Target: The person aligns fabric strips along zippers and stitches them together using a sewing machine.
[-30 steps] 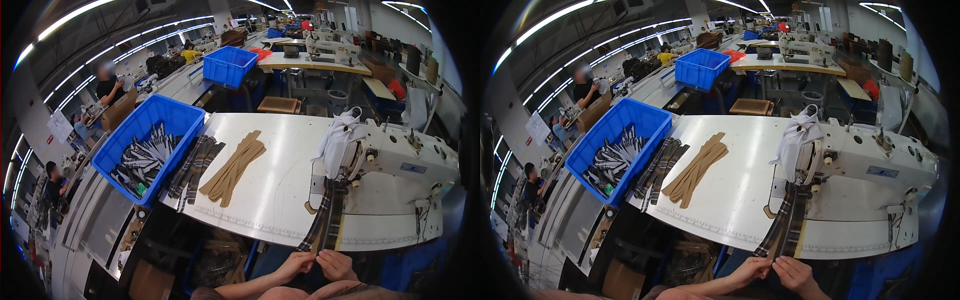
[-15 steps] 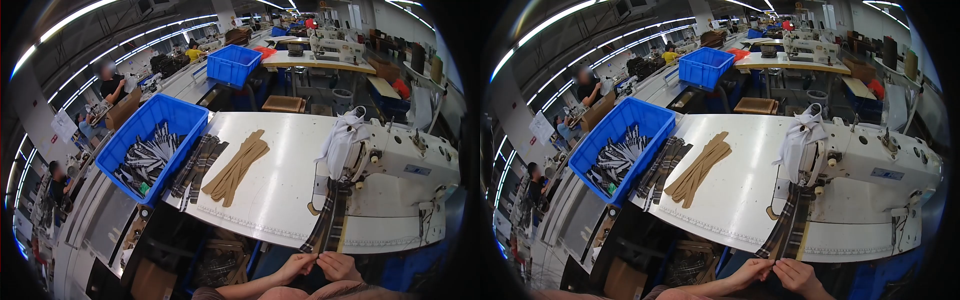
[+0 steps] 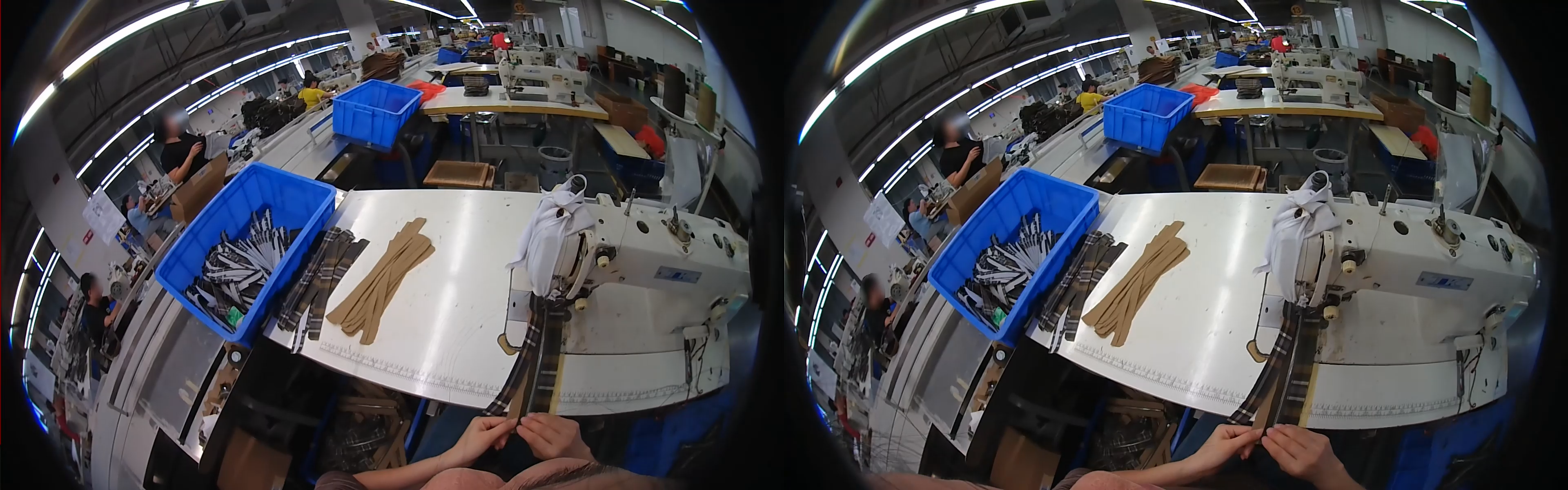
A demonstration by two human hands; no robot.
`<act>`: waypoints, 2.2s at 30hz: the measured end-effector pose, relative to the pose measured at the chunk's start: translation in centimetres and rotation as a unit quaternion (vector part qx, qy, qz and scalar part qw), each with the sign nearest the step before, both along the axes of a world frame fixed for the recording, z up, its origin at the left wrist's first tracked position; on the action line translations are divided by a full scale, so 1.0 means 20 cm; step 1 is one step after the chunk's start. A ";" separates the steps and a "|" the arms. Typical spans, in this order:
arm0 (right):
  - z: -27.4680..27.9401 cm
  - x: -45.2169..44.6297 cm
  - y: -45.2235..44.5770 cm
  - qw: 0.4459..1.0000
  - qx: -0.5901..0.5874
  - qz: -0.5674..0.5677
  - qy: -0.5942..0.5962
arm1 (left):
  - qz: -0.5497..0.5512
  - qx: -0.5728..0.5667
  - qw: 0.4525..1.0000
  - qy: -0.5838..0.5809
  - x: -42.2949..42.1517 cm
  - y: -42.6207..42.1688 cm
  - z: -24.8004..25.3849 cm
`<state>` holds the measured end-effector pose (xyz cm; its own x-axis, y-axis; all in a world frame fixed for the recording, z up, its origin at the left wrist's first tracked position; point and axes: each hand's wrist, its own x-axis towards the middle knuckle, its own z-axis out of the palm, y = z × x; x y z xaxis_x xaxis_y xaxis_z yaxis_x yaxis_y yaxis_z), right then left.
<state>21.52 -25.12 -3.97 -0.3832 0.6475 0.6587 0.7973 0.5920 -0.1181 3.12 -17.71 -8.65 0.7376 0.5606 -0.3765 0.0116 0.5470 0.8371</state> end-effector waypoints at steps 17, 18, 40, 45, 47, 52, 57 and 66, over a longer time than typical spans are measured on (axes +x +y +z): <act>0.03 0.00 0.00 1.000 -0.021 -0.004 -0.022 | 0.005 -0.007 1.000 -0.006 -0.01 -0.02 0.04; 0.03 0.00 0.00 1.000 -0.020 -0.002 -0.022 | 0.003 -0.008 1.000 -0.007 -0.01 -0.02 0.04; 0.00 -0.01 0.00 1.000 -0.011 0.001 -0.018 | 0.005 -0.036 0.999 -0.015 -0.01 -0.01 0.03; 0.01 -0.01 0.01 1.000 -0.019 0.011 -0.018 | 0.013 -0.029 0.999 0.009 0.02 -0.01 0.08; 0.01 -0.01 0.02 0.999 -0.021 0.013 -0.021 | 0.015 -0.030 0.999 0.014 0.02 -0.01 0.06; 0.00 -0.01 0.01 1.000 -0.013 0.008 -0.021 | 0.029 -0.062 0.998 -0.004 0.02 -0.02 0.05; 0.00 -0.01 0.00 1.000 -0.021 0.004 -0.013 | 0.035 -0.043 0.998 -0.007 0.02 -0.03 0.04; -0.01 -0.01 0.00 1.000 -0.017 0.001 -0.002 | 0.022 -0.035 0.999 0.010 0.01 -0.02 0.09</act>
